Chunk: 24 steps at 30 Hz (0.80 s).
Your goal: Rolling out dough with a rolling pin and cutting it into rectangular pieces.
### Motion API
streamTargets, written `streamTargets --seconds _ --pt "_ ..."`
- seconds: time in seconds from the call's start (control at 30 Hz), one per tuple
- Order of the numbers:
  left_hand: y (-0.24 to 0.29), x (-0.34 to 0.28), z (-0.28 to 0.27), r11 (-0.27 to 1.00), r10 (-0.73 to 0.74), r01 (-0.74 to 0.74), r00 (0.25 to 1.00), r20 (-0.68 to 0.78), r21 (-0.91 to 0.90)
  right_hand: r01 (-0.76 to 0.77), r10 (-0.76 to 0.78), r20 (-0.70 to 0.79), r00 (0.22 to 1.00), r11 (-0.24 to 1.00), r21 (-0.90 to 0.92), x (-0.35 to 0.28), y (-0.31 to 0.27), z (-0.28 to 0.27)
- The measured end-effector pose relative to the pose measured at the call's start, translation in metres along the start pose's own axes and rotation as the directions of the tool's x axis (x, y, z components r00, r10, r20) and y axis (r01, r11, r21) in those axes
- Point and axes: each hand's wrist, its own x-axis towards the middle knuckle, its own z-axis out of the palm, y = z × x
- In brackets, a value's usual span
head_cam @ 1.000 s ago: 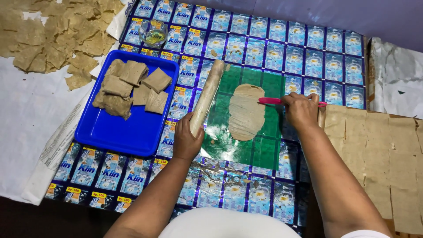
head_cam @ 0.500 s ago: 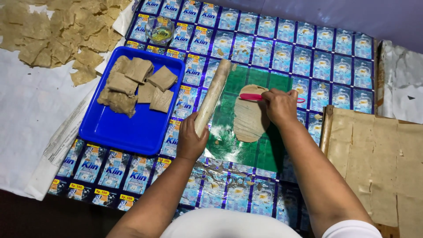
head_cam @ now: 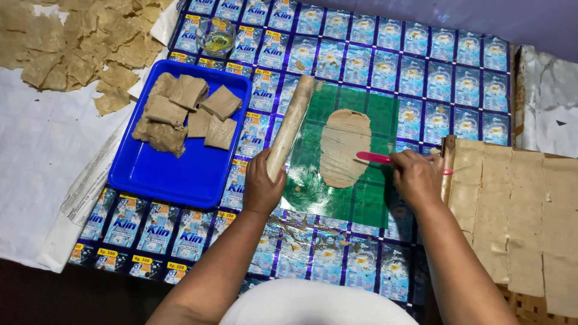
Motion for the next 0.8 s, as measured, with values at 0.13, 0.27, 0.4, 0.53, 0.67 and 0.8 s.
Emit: streamTargets --seconds 0.13,0.27,0.4,0.53,0.67,0.8 --pt "0.007 0.001 -0.006 1.000 -0.017 0.018 0.999 0.028 -0.017 -0.007 0.007 0.006 1.000 1.000 -0.029 -0.036 0.011 -0.003" --pt "0.010 0.000 -0.006 1.000 -0.008 0.008 1.000 0.019 -0.013 0.013 -0.012 0.008 1.000 0.999 -0.033 -0.046 0.007 -0.002" --pt "0.010 0.000 -0.005 1.000 -0.007 0.007 1.000 0.013 -0.008 0.037 -0.037 0.022 0.999 0.999 -0.019 -0.045 -0.004 -0.005" --pt "0.006 -0.001 -0.003 1.000 -0.014 0.015 1.000 0.021 -0.010 0.046 -0.046 -0.030 0.999 0.999 -0.001 -0.041 -0.014 -0.001" --pt "0.007 -0.001 -0.004 1.000 -0.007 0.007 1.000 0.008 -0.011 0.053 -0.052 -0.016 0.999 0.997 0.056 -0.035 -0.026 0.009" --pt "0.002 -0.001 -0.002 1.000 0.007 -0.007 1.000 -0.003 -0.004 0.071 -0.074 0.013 0.997 0.988 0.136 -0.024 -0.046 0.017"
